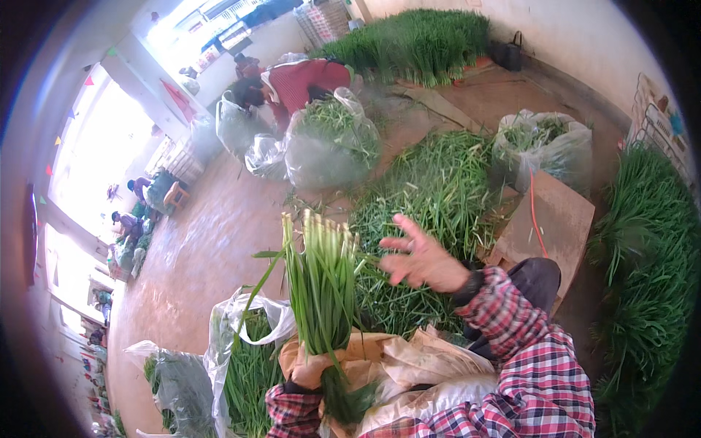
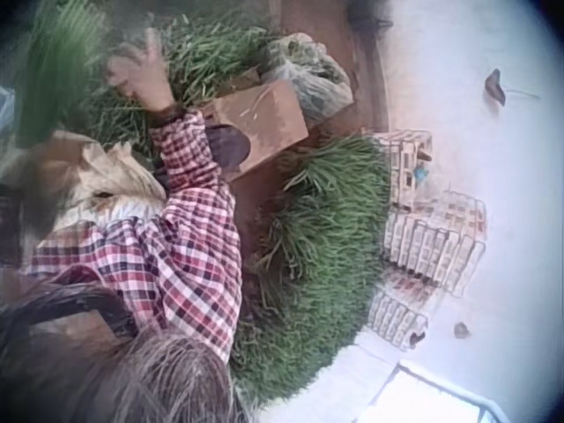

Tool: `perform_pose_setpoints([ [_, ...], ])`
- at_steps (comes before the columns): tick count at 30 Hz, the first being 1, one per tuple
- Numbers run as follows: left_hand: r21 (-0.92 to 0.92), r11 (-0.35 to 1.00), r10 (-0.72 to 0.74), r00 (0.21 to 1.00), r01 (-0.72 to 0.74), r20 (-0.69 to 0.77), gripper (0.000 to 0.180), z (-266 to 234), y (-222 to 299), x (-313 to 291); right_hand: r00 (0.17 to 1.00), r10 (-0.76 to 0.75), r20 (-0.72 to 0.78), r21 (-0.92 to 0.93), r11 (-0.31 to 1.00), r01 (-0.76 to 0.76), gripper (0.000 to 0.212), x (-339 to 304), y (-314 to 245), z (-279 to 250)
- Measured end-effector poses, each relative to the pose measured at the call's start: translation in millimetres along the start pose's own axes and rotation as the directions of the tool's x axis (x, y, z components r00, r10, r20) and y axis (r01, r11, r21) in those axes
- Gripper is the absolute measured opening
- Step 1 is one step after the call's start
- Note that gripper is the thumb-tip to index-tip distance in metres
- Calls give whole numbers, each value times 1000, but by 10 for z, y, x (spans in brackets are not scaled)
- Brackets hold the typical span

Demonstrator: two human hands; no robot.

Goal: The person cleans and trims bunches of green onions by hand and with a small blade, then places the finished bundles into a large plastic bag.

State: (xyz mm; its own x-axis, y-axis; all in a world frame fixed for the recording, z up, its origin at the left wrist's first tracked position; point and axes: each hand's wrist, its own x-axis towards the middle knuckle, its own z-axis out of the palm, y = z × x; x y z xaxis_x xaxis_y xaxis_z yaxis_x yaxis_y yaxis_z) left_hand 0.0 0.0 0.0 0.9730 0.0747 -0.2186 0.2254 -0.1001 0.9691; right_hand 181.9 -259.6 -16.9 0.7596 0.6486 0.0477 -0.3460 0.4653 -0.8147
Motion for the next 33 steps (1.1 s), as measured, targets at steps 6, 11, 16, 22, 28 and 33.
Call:
perform_pose_setpoints([
  [6,-249,935,-261,965,253,1,44,701,-553,-827,829,549,101,-319,808,-496,36,-710,716,-209],
  [11,-364,868,-405,905,338,-126,39,934,-788,-1169,947,201,-251,437,896,-74,8,-676,268,-619],
  [16,-279,922,-330,922,268,-204,43,1048,-942,-1368,952,272,-141,-366,879,-305,40,-780,647,234],
  [22,-289,917,-362,875,273,-323,41,1311,-990,-1396,915,391,101,-662,713,-232,24,-743,981,125],
  [28,-383,876,-421,853,293,-308,44,1312,-1137,-1441,978,177,-109,-568,797,-207,13,-249,339,-467],
  [33,-214,920,-386,858,329,-339,46,1311,-1134,-1390,906,-200,372,-879,236,414,15,-166,138,-90],
])
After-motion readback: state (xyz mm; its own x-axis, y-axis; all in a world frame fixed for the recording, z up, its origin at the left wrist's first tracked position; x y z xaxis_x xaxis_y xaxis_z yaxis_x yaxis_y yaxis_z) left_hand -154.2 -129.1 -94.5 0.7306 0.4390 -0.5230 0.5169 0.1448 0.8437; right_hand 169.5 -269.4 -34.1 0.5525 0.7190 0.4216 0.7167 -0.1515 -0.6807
